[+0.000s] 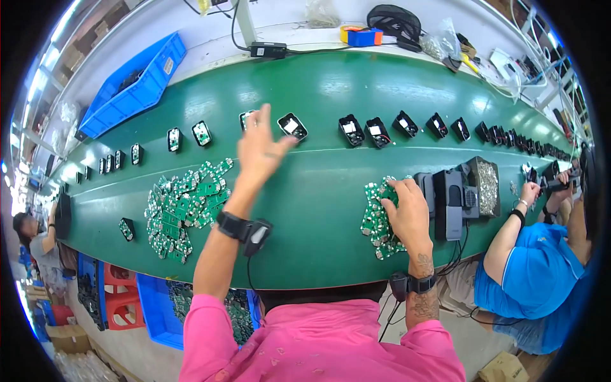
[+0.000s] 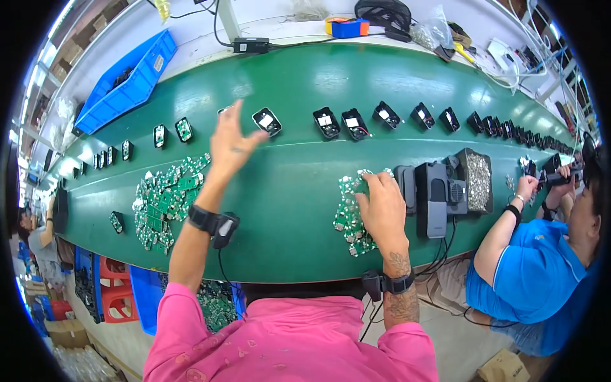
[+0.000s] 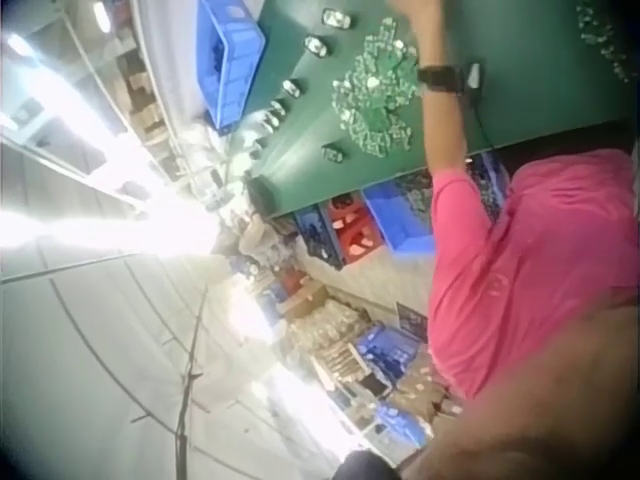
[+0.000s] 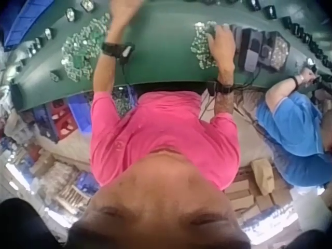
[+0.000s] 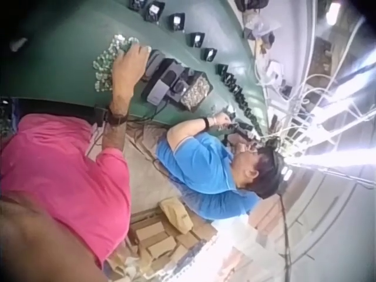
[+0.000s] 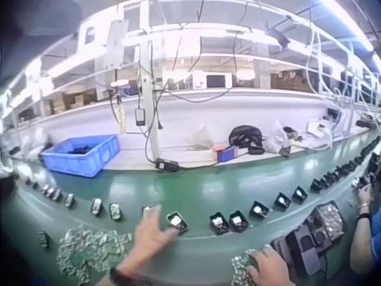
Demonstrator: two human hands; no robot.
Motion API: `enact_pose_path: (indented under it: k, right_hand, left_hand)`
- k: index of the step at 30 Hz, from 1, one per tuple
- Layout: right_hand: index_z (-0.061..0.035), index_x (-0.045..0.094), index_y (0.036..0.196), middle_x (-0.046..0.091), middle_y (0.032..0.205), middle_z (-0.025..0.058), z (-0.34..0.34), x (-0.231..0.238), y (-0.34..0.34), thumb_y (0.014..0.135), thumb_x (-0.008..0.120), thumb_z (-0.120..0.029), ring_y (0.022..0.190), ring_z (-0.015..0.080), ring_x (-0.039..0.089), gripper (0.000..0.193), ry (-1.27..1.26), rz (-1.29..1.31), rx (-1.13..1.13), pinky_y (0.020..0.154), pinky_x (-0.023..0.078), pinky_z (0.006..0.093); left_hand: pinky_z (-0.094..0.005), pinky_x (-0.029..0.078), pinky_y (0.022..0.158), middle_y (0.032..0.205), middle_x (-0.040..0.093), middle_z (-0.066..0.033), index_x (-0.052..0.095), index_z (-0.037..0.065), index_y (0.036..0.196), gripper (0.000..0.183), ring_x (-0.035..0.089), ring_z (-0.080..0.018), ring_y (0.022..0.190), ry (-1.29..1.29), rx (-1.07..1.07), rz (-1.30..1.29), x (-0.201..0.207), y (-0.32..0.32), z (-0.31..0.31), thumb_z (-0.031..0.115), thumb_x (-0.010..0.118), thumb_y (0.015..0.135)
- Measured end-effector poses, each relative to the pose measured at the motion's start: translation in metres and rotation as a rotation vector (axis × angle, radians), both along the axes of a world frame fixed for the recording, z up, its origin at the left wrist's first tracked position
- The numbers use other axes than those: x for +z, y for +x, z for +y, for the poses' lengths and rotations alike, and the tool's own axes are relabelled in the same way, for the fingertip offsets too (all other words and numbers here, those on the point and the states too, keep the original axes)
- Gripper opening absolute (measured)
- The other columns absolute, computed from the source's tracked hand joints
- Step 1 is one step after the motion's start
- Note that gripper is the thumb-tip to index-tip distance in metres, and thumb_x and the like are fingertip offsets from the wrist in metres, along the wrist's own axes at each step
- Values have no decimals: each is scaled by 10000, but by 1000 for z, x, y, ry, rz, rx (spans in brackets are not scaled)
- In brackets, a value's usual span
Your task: Assembling small electronic components into plastic housings on a production line.
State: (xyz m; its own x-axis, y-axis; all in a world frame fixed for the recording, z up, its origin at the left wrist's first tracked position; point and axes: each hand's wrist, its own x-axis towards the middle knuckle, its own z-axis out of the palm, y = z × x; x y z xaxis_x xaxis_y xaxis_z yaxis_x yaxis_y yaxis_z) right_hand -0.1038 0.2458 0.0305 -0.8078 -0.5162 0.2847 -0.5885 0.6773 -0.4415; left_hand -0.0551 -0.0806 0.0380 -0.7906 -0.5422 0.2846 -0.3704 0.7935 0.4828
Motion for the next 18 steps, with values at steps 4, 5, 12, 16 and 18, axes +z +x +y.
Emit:
enact_pose_path:
  k: [4,5,12,16,18]
  right_hand:
    - [-12,624,1035,621,985,128,-7,7,-7,762,775,-84,924,328,618,320,17,-55,61,825,502,407]
    - [-5,612,1007,625,969,127,-5,9,-6,757,780,-84,900,328,622,311,-22,-104,64,807,507,401]
    - [1,572,945,643,795,43,5,18,-25,862,713,-30,675,102,635,167,-562,-547,-66,604,495,232]
    - [49,569,1104,664,841,61,-7,29,-6,908,667,-7,724,115,670,226,-941,-760,-15,643,535,212]
    - [73,571,1252,671,877,74,-17,35,12,915,645,21,752,128,677,349,-1012,-753,38,678,555,234]
  left_hand:
    - [-466,475,1018,1471,461,-220,398,66,1486,968,568,-387,1224,21,70,-153,-15,-16,12,405,846,698]
    - [-465,488,990,1419,505,-230,414,65,1477,941,597,-389,1172,53,28,-56,-21,-18,3,399,842,708]
    - [-320,531,796,916,713,-123,696,-5,1108,452,672,-188,836,738,-182,275,3,11,41,357,737,841]
    - [-265,486,649,826,668,-36,709,5,1022,410,589,-102,695,682,-506,-25,32,70,114,370,737,836]
    - [-303,493,626,794,666,-106,699,6,1016,422,624,-180,662,520,-526,-64,37,81,138,362,762,800]
